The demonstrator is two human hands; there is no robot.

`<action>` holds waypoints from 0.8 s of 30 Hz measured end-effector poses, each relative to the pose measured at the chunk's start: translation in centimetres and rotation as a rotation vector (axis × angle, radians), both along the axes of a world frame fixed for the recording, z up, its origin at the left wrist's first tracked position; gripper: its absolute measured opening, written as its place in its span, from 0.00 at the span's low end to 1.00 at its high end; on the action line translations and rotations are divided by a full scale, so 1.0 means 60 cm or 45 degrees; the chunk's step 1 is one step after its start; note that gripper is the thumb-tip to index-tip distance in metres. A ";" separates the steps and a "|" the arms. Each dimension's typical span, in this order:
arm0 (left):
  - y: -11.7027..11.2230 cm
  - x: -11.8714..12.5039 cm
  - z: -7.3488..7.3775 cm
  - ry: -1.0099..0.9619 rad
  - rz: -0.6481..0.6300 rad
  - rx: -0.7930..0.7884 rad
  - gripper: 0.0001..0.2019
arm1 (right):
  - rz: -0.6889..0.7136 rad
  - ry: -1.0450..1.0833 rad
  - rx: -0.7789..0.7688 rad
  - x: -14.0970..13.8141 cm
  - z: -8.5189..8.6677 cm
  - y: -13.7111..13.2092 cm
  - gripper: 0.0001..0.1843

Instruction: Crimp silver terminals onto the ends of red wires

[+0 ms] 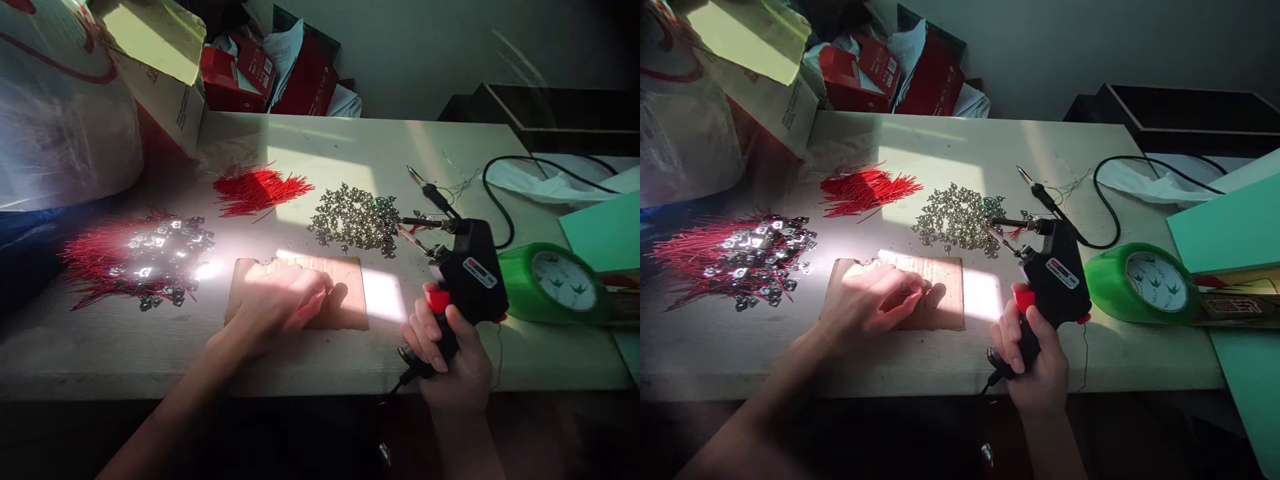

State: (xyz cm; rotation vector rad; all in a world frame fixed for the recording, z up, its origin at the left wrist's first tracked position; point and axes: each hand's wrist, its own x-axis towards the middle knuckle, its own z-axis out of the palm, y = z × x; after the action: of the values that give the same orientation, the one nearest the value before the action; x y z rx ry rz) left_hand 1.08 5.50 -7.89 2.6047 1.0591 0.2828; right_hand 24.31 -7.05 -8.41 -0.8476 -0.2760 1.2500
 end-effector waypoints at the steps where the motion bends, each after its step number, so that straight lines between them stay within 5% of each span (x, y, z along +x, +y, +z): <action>1: 0.001 0.000 0.000 -0.002 -0.009 0.000 0.08 | 0.001 0.004 0.003 0.000 0.000 0.000 0.10; 9: 0.004 -0.006 -0.006 -0.042 -0.011 -0.011 0.09 | -0.006 -0.022 -0.014 -0.001 -0.001 0.003 0.10; 14: 0.014 -0.002 0.022 -0.170 0.018 -0.022 0.09 | -0.032 0.000 -0.033 -0.004 -0.005 0.000 0.11; 18: 0.056 0.046 0.062 -0.141 0.137 -0.005 0.10 | -0.110 0.028 -0.053 -0.007 -0.006 0.000 0.13; 24: 0.118 0.134 0.081 0.159 -0.018 0.038 0.12 | -0.170 0.050 -0.054 -0.006 -0.003 0.000 0.11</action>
State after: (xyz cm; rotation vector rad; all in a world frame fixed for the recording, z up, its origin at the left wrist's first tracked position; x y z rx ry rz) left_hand 9.13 12.57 -3.06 2.6854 1.0838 0.1350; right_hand 23.93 -7.08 -8.59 -0.8627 -0.1595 1.1500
